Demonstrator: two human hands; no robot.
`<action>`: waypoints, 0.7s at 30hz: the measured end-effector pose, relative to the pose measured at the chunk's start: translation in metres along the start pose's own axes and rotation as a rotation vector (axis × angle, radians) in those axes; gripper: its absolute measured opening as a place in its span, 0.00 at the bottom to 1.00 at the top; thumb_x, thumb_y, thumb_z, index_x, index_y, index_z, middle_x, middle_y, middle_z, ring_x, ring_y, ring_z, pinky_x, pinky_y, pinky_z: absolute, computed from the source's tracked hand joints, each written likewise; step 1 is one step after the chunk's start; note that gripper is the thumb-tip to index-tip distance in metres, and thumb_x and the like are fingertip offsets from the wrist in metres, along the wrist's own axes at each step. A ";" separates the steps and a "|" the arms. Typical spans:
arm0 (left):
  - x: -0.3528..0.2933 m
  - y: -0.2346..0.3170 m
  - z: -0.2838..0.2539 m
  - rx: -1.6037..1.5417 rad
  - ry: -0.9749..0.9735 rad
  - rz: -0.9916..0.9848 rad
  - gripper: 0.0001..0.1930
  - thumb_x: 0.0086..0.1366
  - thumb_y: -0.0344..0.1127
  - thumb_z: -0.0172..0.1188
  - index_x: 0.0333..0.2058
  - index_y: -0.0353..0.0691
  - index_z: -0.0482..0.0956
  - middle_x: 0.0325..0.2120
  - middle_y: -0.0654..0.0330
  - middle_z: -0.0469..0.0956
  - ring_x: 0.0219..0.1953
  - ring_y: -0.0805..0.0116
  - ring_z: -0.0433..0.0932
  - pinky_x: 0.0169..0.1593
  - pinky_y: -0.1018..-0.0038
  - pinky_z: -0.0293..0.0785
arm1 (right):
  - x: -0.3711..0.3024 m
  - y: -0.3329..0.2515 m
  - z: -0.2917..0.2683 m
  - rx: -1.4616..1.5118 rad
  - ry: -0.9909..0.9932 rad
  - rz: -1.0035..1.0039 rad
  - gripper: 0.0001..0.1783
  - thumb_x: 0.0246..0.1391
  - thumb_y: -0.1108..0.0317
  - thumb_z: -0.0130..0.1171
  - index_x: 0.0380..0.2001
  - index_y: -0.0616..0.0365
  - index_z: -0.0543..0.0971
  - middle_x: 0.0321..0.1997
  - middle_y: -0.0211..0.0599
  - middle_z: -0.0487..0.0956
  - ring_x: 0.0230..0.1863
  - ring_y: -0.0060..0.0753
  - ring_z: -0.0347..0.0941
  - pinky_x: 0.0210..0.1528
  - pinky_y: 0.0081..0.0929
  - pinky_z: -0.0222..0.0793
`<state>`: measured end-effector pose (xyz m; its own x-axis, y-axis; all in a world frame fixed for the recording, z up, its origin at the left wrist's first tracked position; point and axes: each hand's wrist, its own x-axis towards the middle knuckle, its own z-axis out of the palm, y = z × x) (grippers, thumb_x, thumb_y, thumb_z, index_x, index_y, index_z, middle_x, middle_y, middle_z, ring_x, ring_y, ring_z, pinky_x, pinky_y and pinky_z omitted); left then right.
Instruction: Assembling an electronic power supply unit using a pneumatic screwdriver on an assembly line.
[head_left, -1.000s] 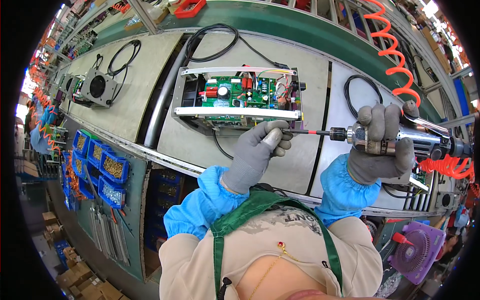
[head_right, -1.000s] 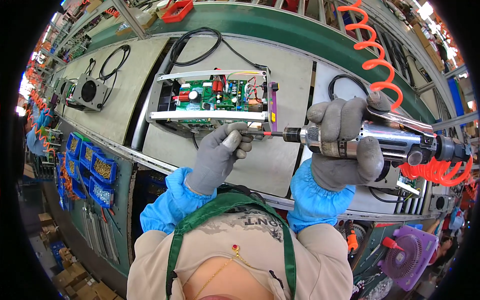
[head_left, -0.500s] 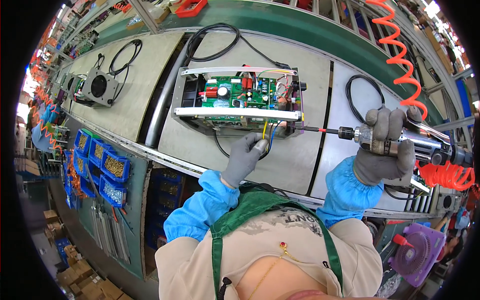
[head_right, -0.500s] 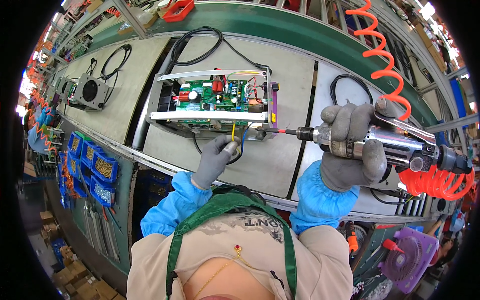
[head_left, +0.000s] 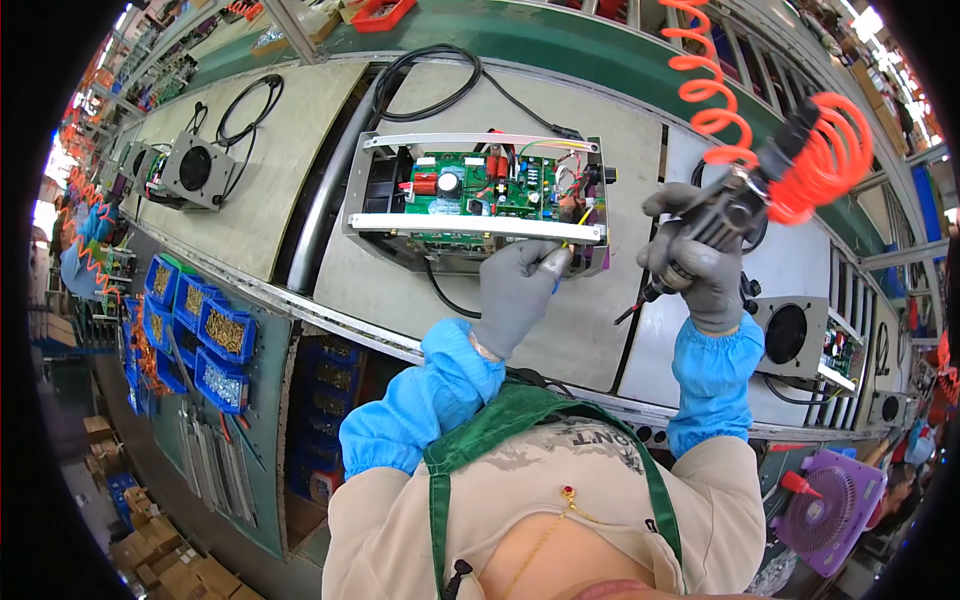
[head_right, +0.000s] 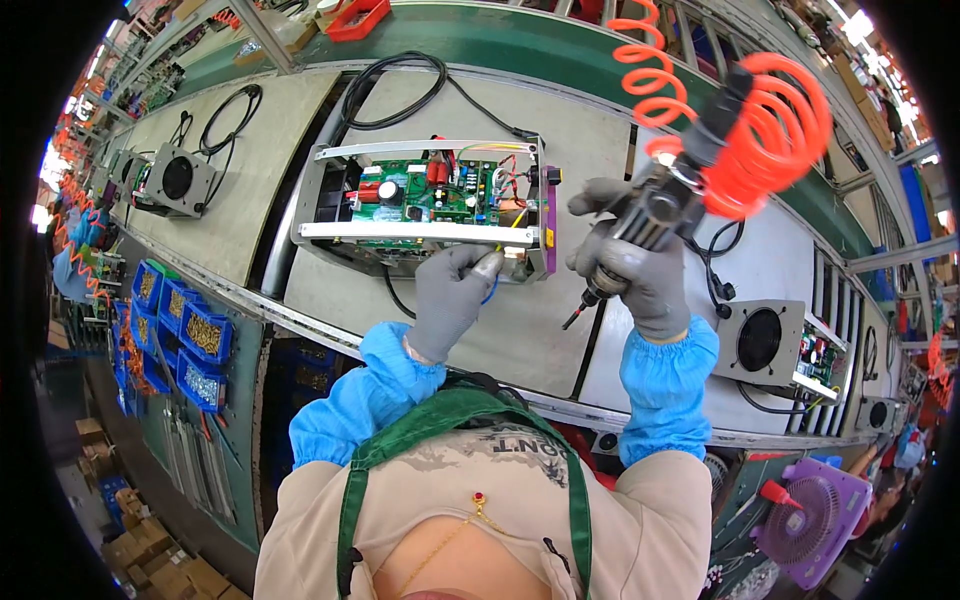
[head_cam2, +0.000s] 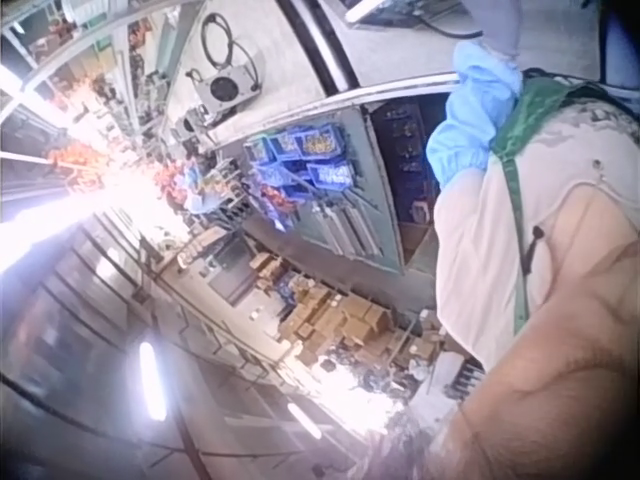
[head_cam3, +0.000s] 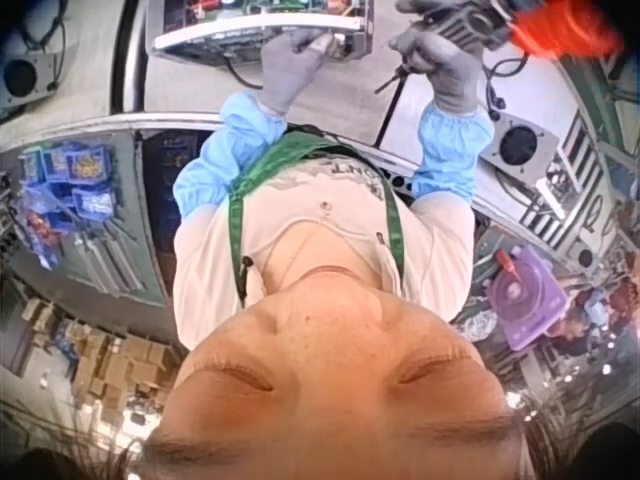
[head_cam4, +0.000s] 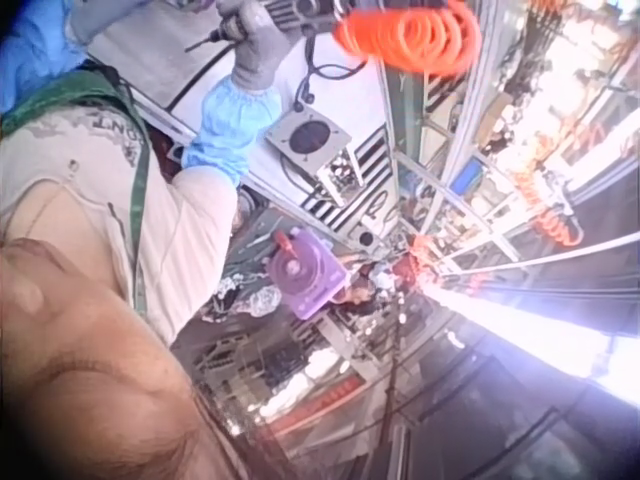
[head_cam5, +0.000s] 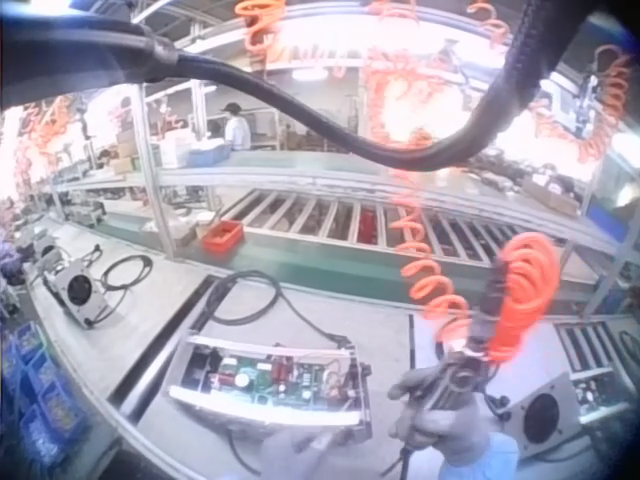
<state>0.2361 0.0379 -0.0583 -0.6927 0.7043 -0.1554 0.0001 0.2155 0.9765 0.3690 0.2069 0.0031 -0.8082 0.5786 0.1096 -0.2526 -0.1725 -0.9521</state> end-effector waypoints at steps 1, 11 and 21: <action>-0.001 -0.004 0.003 -0.001 0.004 -0.001 0.10 0.60 0.34 0.61 0.35 0.32 0.82 0.20 0.63 0.76 0.22 0.82 0.68 0.26 0.80 0.65 | 0.003 0.003 -0.001 0.000 -0.004 0.002 0.36 0.34 0.65 0.62 0.51 0.69 0.69 0.45 0.54 0.74 0.23 0.30 0.76 0.29 0.31 0.77; 0.003 -0.001 0.013 -0.257 0.045 -0.073 0.11 0.61 0.36 0.61 0.30 0.32 0.82 0.14 0.68 0.69 0.17 0.82 0.62 0.20 0.80 0.57 | 0.026 0.005 0.015 -0.191 -0.108 0.224 0.34 0.29 0.71 0.61 0.48 0.67 0.72 0.56 0.52 0.70 0.24 0.31 0.78 0.22 0.21 0.71; -0.003 0.017 -0.021 0.450 0.041 0.505 0.10 0.59 0.38 0.61 0.35 0.40 0.82 0.20 0.57 0.77 0.19 0.65 0.75 0.25 0.69 0.70 | 0.025 0.022 0.015 -0.156 -0.219 0.181 0.30 0.33 0.70 0.64 0.47 0.64 0.75 0.31 0.35 0.79 0.24 0.19 0.72 0.22 0.15 0.65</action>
<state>0.2227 0.0254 -0.0380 -0.5553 0.7684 0.3181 0.6253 0.1336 0.7688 0.3352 0.2059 -0.0111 -0.9322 0.3612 -0.0228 -0.0234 -0.1230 -0.9921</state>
